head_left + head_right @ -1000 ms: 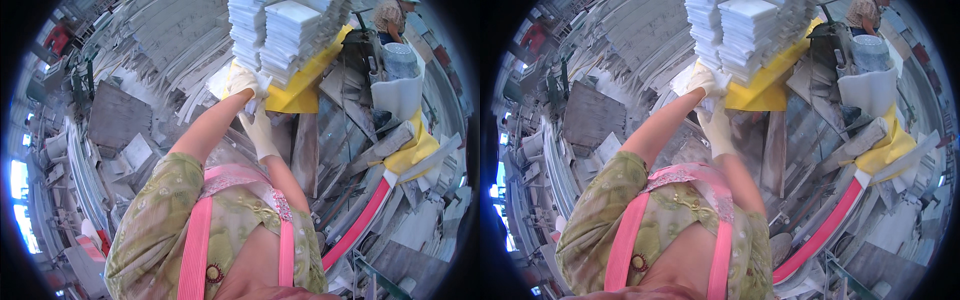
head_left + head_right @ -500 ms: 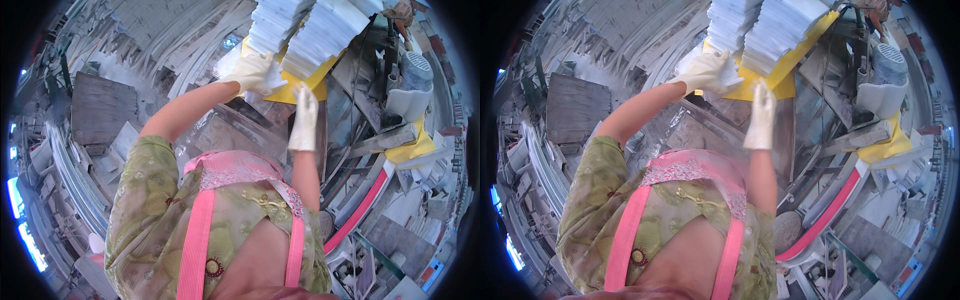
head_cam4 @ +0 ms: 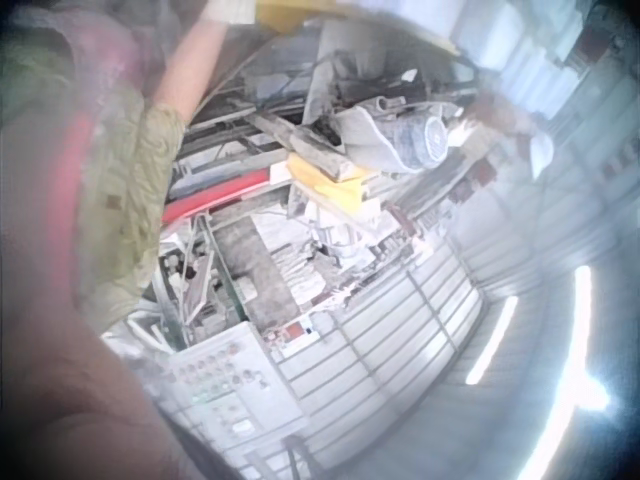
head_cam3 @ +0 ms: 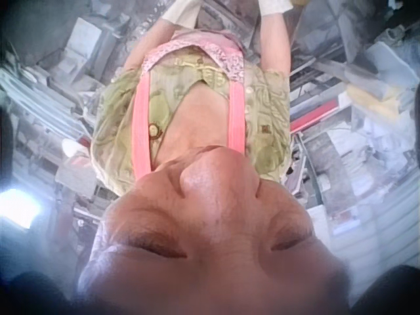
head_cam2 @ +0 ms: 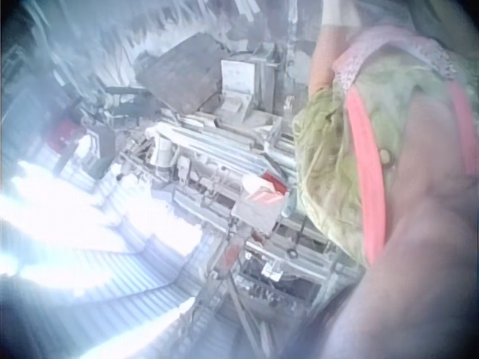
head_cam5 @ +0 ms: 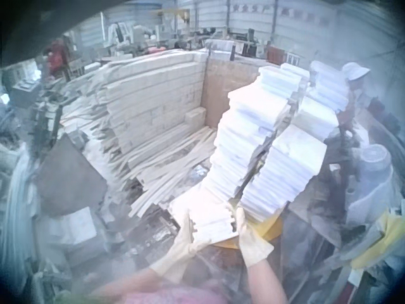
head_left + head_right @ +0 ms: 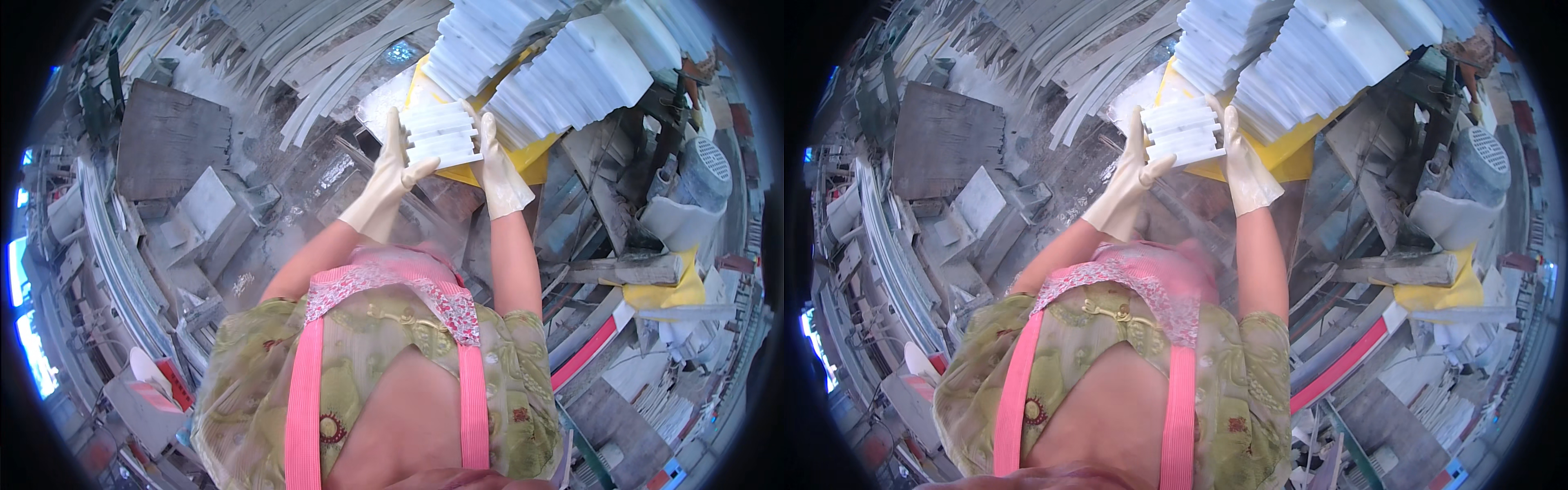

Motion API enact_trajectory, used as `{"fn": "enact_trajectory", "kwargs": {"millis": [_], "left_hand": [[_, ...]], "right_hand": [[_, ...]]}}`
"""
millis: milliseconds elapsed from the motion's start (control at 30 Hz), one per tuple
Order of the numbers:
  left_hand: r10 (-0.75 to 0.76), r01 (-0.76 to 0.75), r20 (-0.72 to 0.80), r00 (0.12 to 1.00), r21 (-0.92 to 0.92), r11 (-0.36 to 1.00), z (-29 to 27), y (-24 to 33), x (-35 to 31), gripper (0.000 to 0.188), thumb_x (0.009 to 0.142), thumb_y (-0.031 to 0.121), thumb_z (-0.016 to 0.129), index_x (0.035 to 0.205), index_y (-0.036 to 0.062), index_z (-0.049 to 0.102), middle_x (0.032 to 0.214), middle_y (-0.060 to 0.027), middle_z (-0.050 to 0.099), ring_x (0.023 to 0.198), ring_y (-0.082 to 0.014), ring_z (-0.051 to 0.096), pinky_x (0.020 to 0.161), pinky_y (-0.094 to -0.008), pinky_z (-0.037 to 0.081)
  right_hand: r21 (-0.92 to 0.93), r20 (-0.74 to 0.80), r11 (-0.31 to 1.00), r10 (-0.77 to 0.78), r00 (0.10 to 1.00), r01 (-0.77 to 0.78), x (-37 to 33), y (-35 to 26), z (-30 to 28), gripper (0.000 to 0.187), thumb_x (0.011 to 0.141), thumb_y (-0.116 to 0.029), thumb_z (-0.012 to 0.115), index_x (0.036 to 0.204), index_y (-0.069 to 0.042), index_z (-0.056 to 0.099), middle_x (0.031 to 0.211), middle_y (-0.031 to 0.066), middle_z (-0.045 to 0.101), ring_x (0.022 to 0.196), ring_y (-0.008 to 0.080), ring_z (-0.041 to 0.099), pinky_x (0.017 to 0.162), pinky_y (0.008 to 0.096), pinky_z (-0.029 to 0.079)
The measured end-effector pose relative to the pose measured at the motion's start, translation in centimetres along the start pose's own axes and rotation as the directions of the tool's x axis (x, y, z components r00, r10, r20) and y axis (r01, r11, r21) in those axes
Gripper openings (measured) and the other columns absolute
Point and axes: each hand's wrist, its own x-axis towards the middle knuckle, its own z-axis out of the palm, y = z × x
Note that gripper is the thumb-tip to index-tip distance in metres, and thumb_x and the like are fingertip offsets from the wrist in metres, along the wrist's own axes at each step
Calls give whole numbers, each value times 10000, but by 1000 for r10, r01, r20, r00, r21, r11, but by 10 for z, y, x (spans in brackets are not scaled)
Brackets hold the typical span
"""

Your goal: The person picks up white rectangular pieces from a pile, places them on a conveyor belt, and stacks them on a yellow tray. They also handle long white strips, folding and arranging them on a nearby surface. The person wears gloves and a pink apron while working in a cluttered industrial area.

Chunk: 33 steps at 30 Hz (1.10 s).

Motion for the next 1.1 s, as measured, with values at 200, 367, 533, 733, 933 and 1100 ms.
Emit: {"fn": "enact_trajectory", "kwargs": {"millis": [200,367,533,733,933,1100], "left_hand": [[-87,44,-132,987,-302,952,30,5,8,943,994,445,524,1634,-6,-3,1597,-231,337,1470,-286,331,1210,-367,229],[-157,137,-69,985,-235,962,17,2,12,969,975,473,555,1631,-11,31,1596,-237,345,1463,-300,347,1209,-374,242],[40,-32,-1,999,581,813,-9,28,26,1164,766,499,776,1579,-90,188,1550,-305,395,1457,-393,384,1211,-426,265],[-2,-427,428,904,902,69,7,93,62,1318,491,436,917,1471,-195,302,1416,-287,497,1326,-399,494,1147,-480,345],[-338,-305,276,900,952,-34,38,104,67,1221,478,346,914,1423,-190,357,1296,-293,549,1222,-335,583,987,-451,475],[-376,-247,289,881,956,156,30,100,69,1056,555,391,898,1366,-101,432,1225,-183,634,1127,-300,652,932,-372,518]], "right_hand": [[44,12,999,6,1000,-6,5,3,2,736,1091,-532,378,1572,21,321,1595,144,385,1441,252,407,1204,377,319],[35,-5,999,28,1000,-28,3,-1,1,711,1092,-507,396,1561,24,339,1576,142,410,1427,246,424,1194,377,334],[-4,16,999,33,999,-33,5,-7,7,685,1093,-483,414,1549,26,358,1556,140,435,1412,240,442,1185,378,349],[-46,42,997,62,997,-60,3,-12,10,655,1095,-453,435,1535,28,381,1532,137,465,1395,234,463,1173,379,367],[14,4,996,85,996,-85,-9,-12,23,616,1093,-428,458,1512,22,422,1495,129,510,1369,224,497,1157,385,390],[30,-80,998,65,995,-63,-11,-12,32,605,1095,-411,460,1520,18,415,1511,123,501,1378,231,499,1162,390,383]]}}
